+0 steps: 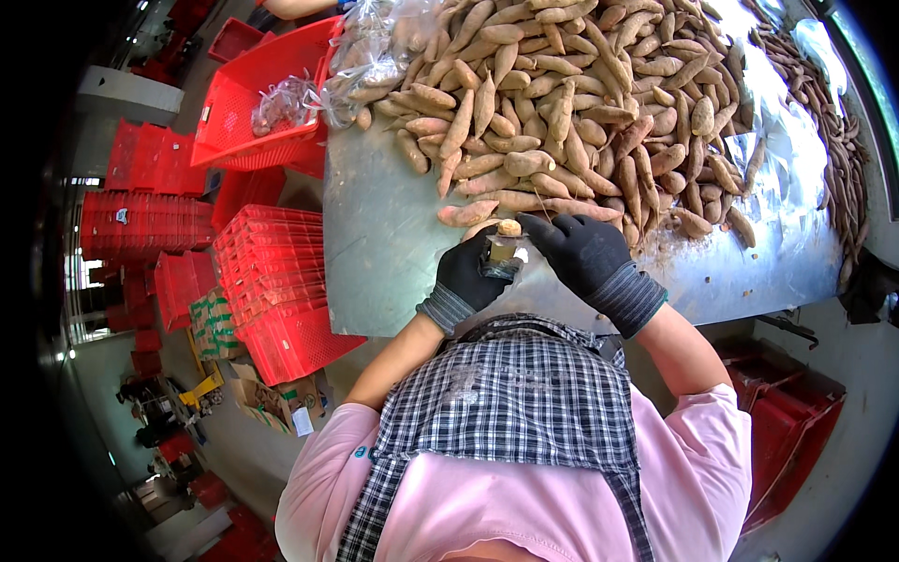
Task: The person stands at a metal table and repeatedly picks up sweet potatoes from a large pile. They place the potatoes into clear plastic bags, arranging them by hand. The person works continuously, filling multiple bags and placing them into red crates nearby.
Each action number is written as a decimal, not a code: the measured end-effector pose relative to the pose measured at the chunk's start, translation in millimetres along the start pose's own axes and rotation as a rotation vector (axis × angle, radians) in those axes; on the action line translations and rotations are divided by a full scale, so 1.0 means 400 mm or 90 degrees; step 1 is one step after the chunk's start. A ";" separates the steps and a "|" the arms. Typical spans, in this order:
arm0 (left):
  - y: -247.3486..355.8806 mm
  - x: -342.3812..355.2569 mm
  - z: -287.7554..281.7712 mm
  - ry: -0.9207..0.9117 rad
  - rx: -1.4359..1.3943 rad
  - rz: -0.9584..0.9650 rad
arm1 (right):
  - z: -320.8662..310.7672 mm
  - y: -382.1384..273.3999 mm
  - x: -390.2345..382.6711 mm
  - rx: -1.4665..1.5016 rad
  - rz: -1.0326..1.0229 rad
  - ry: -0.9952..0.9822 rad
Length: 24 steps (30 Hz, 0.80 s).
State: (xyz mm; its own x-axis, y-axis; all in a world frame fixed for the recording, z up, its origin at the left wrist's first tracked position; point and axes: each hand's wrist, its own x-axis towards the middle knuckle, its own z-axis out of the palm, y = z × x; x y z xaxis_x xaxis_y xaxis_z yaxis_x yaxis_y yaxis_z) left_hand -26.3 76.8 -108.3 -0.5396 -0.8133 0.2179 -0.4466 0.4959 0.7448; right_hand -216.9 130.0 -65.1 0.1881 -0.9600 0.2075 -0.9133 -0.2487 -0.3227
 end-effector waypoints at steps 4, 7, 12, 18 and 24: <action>0.007 -0.014 -0.006 -0.025 -0.009 -0.006 | 0.006 -0.009 -0.013 -0.013 -0.003 0.011; 0.016 -0.016 -0.011 -0.032 -0.007 -0.014 | 0.001 -0.013 -0.014 -0.008 -0.018 -0.006; -0.015 -0.015 -0.031 -0.085 -0.087 0.072 | 0.087 0.200 -0.043 0.026 0.188 -0.101; -0.010 0.048 -0.060 -0.028 -0.895 -0.186 | 0.101 0.145 -0.078 0.581 0.354 0.165; -0.067 0.022 -0.014 0.018 -1.318 -0.371 | 0.078 0.021 -0.027 0.186 0.197 0.248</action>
State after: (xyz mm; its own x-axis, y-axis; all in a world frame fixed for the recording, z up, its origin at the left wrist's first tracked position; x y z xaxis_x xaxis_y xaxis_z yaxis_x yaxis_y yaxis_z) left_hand -15.2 54.5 -123.0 -0.6482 -0.7234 -0.2378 0.7116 -0.6866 0.1490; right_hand -215.3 134.3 -98.9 -0.2703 -0.8888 0.3700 -0.7566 -0.0415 -0.6525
